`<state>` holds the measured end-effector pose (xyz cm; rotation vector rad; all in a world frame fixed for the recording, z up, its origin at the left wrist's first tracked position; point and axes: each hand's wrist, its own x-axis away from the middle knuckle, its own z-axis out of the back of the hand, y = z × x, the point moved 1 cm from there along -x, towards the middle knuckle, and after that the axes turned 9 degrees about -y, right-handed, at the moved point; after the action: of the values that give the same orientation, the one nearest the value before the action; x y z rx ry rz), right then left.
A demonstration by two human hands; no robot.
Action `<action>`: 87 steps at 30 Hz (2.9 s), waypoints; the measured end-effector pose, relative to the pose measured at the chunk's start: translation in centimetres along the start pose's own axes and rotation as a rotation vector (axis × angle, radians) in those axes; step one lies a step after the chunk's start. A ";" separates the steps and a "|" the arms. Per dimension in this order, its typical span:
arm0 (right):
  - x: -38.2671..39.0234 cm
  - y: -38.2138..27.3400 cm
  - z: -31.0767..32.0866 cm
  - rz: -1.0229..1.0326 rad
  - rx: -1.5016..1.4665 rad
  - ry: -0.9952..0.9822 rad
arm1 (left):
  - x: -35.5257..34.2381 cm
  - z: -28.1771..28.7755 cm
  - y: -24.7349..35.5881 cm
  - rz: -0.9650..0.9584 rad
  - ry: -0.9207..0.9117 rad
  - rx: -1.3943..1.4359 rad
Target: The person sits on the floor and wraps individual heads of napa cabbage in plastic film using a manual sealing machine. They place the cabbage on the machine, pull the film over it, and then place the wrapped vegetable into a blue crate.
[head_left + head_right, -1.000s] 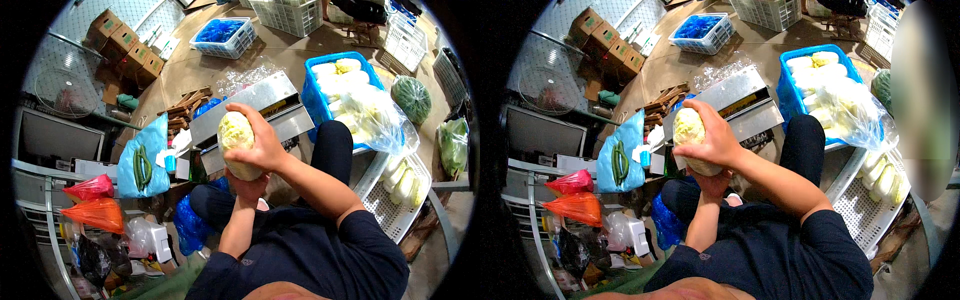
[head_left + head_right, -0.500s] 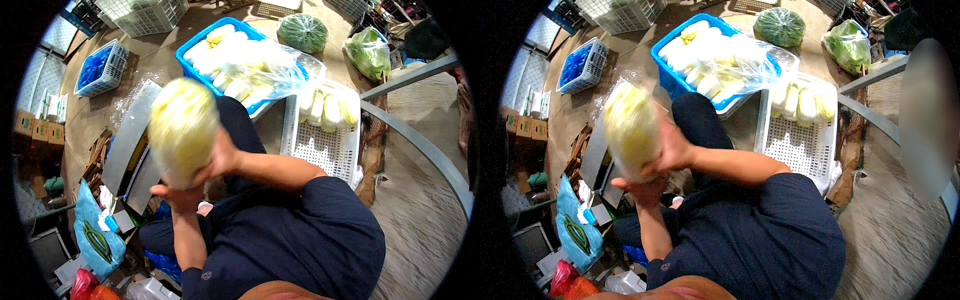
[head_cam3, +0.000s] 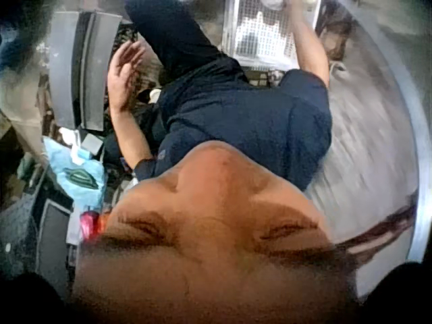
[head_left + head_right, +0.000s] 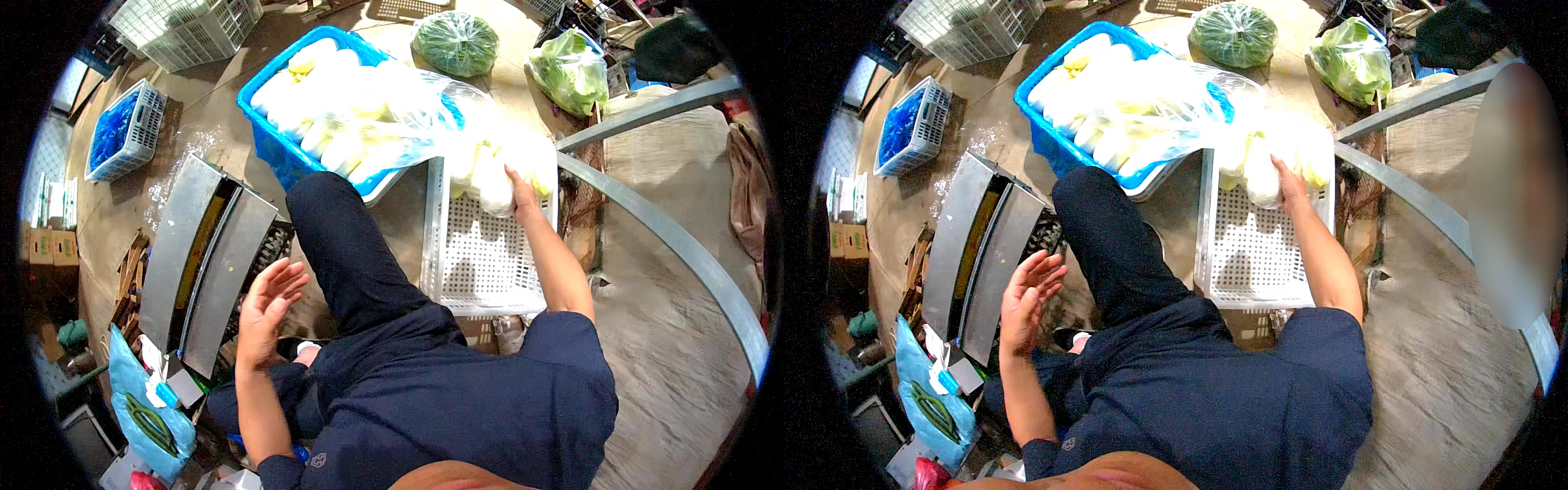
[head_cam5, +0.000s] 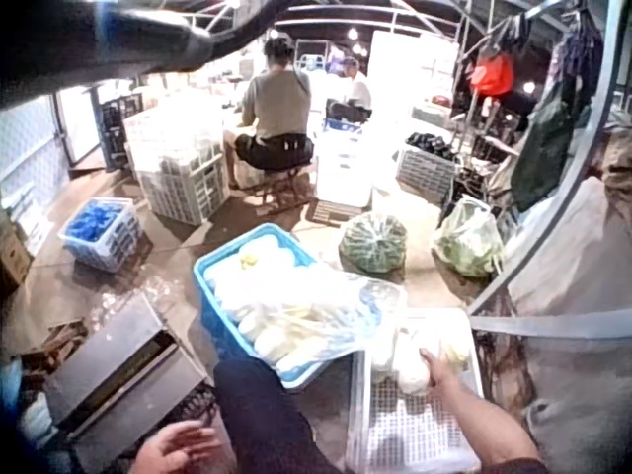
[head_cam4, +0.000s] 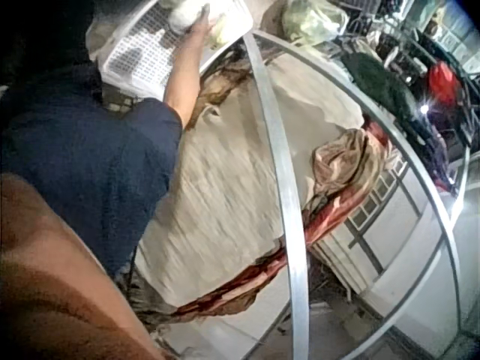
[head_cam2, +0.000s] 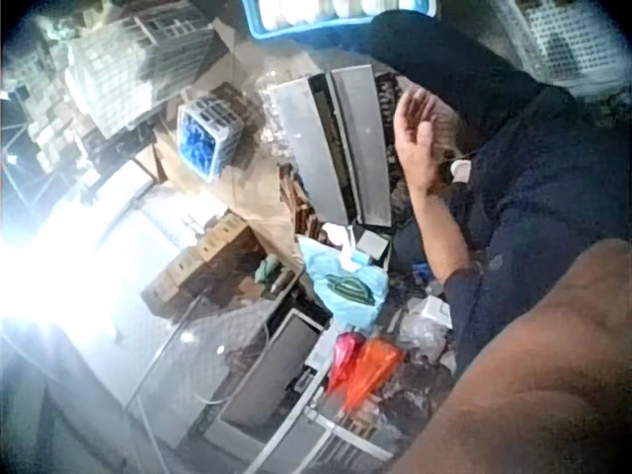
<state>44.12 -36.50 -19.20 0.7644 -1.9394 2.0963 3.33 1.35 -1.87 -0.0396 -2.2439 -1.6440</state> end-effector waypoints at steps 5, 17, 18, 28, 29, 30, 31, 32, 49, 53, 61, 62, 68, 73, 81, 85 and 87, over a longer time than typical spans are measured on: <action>-7.0 -1.8 3.5 -0.086 0.825 0.343 | 0.2 1.4 1.3 -0.041 0.150 0.012; -12.6 0.1 4.4 0.007 1.404 0.543 | 0.7 1.4 1.6 -0.014 0.249 -0.052; -13.1 -1.4 3.6 0.182 1.365 0.584 | 0.6 1.4 1.5 -0.002 0.260 -0.055; -10.9 -4.5 -19.4 0.216 1.171 -0.928 | -3.0 -0.5 3.6 -0.086 0.164 -0.170; -11.7 -3.4 -20.7 0.239 1.345 -0.955 | -2.7 -0.4 3.7 -0.071 0.178 -0.185; -12.6 -2.5 -21.6 0.264 1.517 -0.973 | -2.5 0.0 3.4 -0.069 0.193 -0.176; -14.0 -2.2 -22.6 0.279 1.644 -0.982 | -1.9 0.5 2.9 -0.067 0.207 -0.167; -16.0 -1.7 -23.8 0.404 1.555 -0.837 | -1.2 1.0 2.3 -0.062 0.224 -0.153; -20.4 -5.2 -36.4 0.715 1.342 -0.577 | 2.1 3.7 -1.5 -0.010 0.491 0.010; -18.4 -4.7 -37.8 1.017 1.486 -0.519 | 2.4 4.4 -2.2 -0.011 0.525 0.037; -21.8 -3.5 -38.9 0.646 1.434 -0.496 | 2.7 5.1 -3.6 -0.001 0.538 -0.007; -21.3 -3.4 -39.0 0.660 1.390 -0.517 | 3.0 5.2 -3.7 0.000 0.550 0.013; -21.0 -4.2 -39.2 0.641 1.414 -0.513 | 3.3 5.0 -3.5 0.005 0.573 0.005; -18.9 -8.4 -40.3 0.790 1.707 -0.497 | 3.9 4.9 -4.1 -0.036 0.585 0.017; -15.8 -16.9 -32.4 0.925 1.978 -0.843 | 4.0 4.8 -4.5 -0.101 0.520 0.088; -12.6 -22.1 -26.9 0.087 1.956 -0.829 | 4.3 4.9 -4.3 -0.121 0.490 0.086; -10.7 -22.9 -21.8 0.176 1.897 -0.593 | 4.4 5.1 -3.9 -0.123 0.464 0.085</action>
<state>58.60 -10.22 -4.68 1.4344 0.7042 3.5596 -3.04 3.96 -5.47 0.4617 -1.9817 -1.4321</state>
